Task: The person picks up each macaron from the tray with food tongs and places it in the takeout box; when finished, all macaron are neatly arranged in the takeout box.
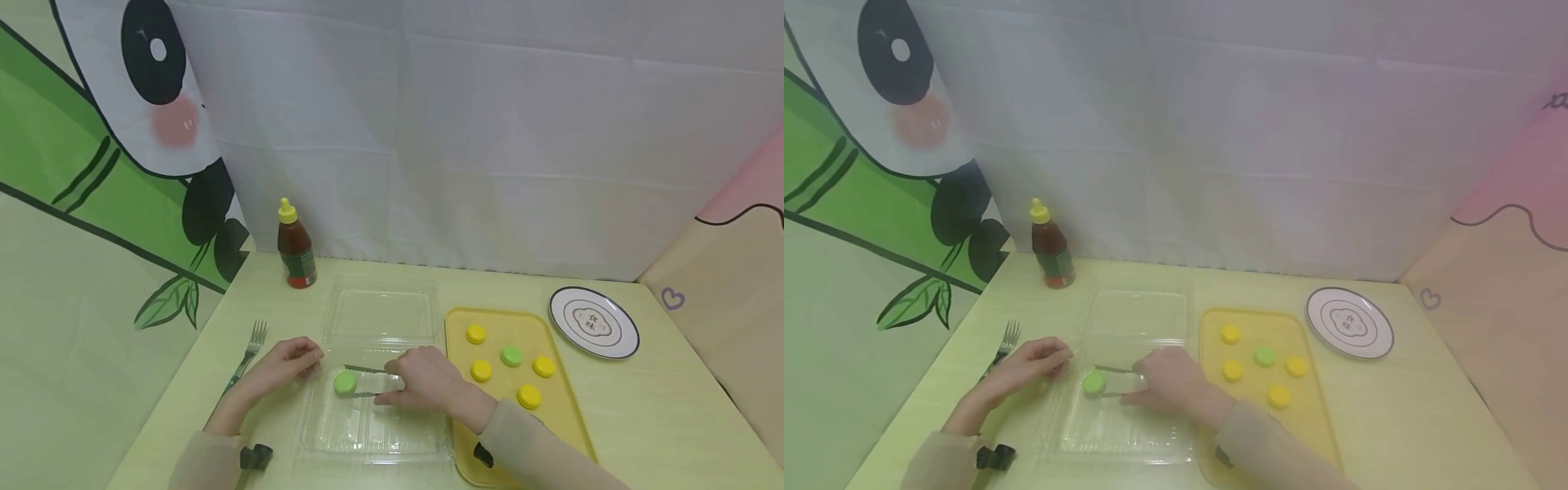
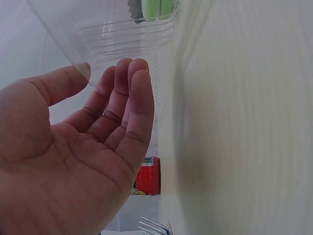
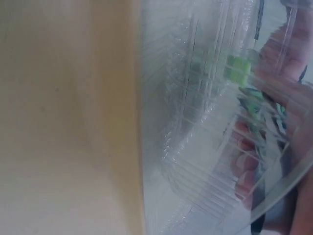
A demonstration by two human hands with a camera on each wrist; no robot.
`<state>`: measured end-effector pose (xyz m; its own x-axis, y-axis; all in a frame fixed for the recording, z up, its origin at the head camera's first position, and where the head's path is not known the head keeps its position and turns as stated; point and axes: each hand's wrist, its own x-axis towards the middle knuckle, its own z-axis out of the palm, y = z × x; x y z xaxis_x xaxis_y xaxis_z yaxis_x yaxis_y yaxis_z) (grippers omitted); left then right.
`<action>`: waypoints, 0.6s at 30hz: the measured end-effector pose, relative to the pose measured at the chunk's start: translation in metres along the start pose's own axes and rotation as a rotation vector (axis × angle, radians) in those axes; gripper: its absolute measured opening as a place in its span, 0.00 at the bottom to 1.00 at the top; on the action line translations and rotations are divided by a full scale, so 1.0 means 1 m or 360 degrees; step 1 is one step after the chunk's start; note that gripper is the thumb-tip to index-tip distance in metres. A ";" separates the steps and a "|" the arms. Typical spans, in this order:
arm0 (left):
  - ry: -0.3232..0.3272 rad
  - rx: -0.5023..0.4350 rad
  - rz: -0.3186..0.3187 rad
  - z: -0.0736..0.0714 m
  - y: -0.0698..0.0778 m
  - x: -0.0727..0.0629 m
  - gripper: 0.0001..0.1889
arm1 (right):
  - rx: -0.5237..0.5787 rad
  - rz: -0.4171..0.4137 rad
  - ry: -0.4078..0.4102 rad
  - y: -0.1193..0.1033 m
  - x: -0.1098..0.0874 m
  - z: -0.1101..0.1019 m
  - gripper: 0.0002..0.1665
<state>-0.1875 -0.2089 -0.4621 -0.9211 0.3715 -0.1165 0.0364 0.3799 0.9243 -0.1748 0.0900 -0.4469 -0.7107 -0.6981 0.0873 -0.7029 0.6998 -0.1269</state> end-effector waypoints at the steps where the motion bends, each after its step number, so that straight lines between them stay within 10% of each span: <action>1: -0.0001 -0.0004 0.0000 0.000 0.000 0.000 0.15 | 0.0005 0.0007 -0.0004 0.000 0.000 0.000 0.27; 18: -0.0011 -0.0032 -0.0008 0.000 -0.002 -0.001 0.15 | 0.0033 0.0049 0.0008 0.000 -0.004 -0.008 0.27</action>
<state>-0.1864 -0.2101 -0.4635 -0.9185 0.3757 -0.1234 0.0240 0.3645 0.9309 -0.1717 0.0939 -0.4394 -0.7323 -0.6753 0.0881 -0.6800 0.7178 -0.1499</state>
